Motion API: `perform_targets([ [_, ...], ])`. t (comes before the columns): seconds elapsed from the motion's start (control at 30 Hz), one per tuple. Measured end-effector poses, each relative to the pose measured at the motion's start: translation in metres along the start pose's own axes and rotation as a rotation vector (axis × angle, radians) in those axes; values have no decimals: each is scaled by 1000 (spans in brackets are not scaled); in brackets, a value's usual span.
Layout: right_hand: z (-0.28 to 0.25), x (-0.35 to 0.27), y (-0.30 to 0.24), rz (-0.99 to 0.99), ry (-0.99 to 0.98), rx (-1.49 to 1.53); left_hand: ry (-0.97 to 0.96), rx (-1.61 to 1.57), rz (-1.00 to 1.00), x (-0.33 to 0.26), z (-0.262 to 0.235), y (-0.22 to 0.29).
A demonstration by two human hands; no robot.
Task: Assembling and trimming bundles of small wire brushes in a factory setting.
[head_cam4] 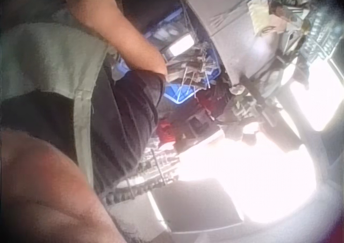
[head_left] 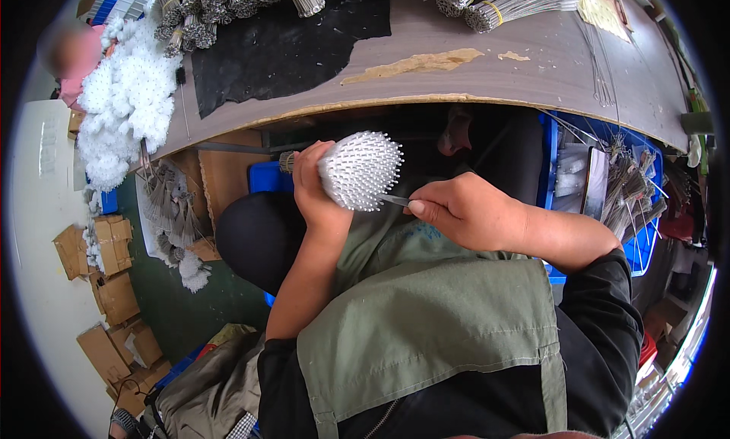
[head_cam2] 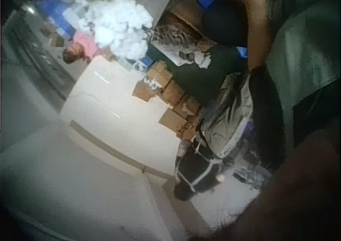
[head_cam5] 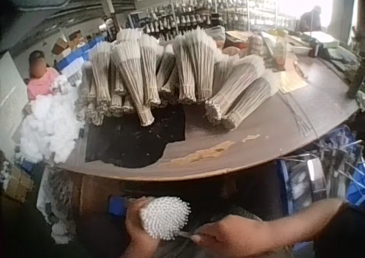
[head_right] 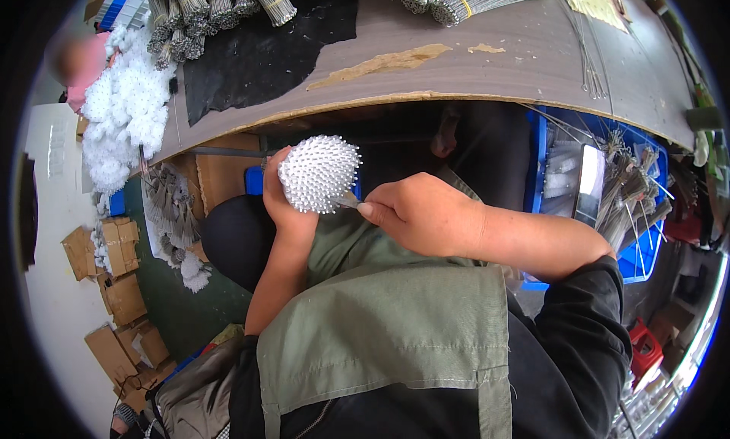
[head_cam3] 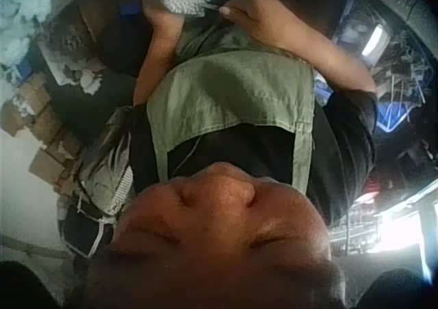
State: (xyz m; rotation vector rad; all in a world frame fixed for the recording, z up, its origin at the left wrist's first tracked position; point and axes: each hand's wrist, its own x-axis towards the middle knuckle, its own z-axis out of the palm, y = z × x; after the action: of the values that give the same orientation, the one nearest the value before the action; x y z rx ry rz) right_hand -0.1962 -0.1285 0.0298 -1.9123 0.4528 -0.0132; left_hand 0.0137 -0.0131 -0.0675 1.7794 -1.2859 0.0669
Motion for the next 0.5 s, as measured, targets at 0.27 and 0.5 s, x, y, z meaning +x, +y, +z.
perform_targets([
  [0.27,-7,-4,-7,22,-43,39,46,-252,-196,-9,9,-17],
  [0.5,-6,-5,-4,5,-48,-15,38,-430,-317,-11,10,-20],
])
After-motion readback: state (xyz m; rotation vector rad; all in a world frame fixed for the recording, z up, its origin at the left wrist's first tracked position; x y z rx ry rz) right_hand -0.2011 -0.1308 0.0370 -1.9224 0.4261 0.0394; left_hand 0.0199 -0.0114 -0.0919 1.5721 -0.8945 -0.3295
